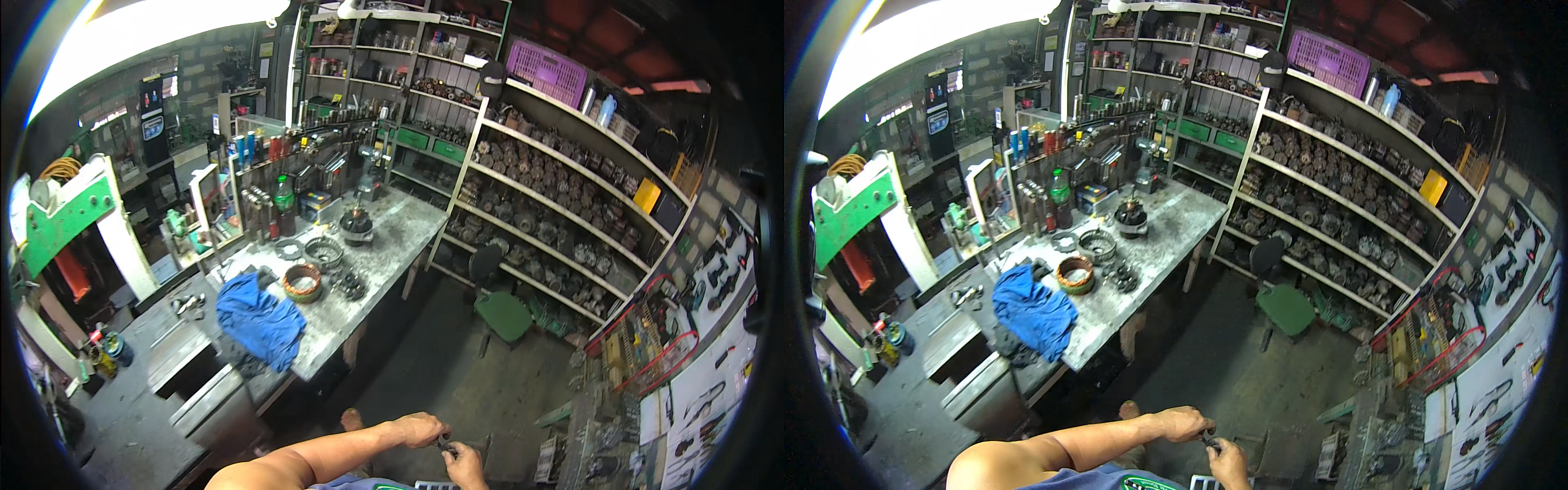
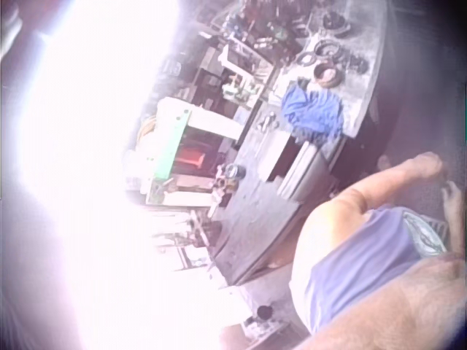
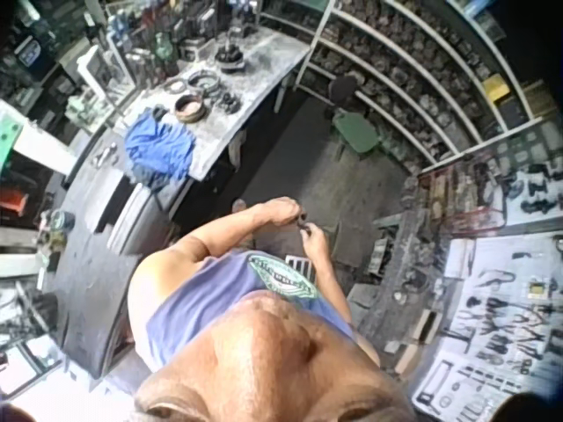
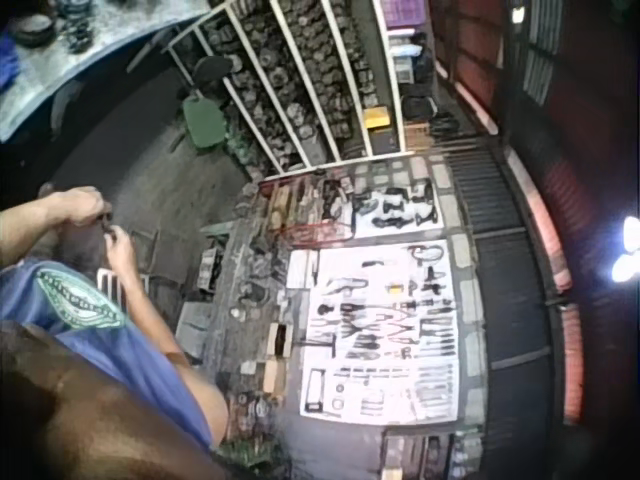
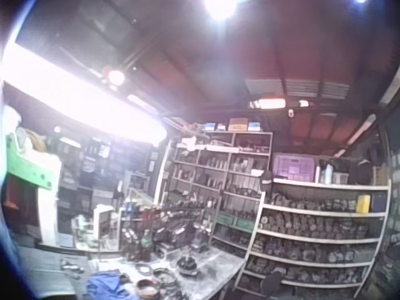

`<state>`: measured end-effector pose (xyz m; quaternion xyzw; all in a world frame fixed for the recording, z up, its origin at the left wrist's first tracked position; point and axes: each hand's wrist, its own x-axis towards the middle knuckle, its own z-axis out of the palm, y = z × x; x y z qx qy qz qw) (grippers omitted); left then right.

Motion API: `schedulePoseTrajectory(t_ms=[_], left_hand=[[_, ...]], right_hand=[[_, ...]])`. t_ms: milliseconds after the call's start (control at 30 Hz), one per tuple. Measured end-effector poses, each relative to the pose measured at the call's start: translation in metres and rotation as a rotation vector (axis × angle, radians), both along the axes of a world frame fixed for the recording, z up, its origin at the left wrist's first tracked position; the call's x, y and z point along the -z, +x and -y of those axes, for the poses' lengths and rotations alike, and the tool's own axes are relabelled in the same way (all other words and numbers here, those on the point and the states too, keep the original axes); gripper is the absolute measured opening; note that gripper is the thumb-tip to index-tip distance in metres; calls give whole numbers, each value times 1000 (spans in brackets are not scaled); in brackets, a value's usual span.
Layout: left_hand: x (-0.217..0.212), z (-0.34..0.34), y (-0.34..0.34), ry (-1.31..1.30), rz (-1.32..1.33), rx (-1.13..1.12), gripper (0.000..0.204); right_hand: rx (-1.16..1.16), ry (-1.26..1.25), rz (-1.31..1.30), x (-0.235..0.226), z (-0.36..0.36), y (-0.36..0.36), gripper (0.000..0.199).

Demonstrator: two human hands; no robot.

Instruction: The person assembles small mechanical parts on a workbench, using pliers to manipulate components and a cloth to wipe surfaces. They handle a small black device, a metal rod, and a blue cloth, moving between different areas of the workshop to retrieve tools and parts.

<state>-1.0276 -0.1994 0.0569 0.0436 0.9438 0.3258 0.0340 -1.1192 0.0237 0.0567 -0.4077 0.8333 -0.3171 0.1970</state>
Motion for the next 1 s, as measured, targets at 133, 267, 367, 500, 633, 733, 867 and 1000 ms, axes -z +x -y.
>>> schedulePoseTrajectory(t_ms=[133, 267, 367, 500, 633, 733, 867, 1000], left_hand=[[-2, 103, -64, 163, 37, -45, 56], [-37, 247, -63, 155, -14, -291, 62], [-58, 334, -11, 373, -111, -680, 50], [-48, 389, 81, 206, -465, -1439, 37], [-8, 398, 175, -357, 33, -2221, 75], [33, 383, 210, -80, 336, -2486, 105], [72, 365, 215, -375, 378, -2463, 52], [51, 361, 212, -606, -80, -2666, 17]], right_hand=[[71, -16, -47, 13, 86, -74, 26], [295, -159, 132, -7, 201, -159, 19], [305, -444, 499, -51, 305, -217, 9], [151, -795, 885, -111, 465, -259, 12], [-328, -858, 1019, -154, 662, -273, 16], [-539, -864, 1079, -178, 832, -245, 20], [-557, -762, 1054, -210, 1037, -165, 21], [-589, -694, 938, -219, 1159, -104, 16]])
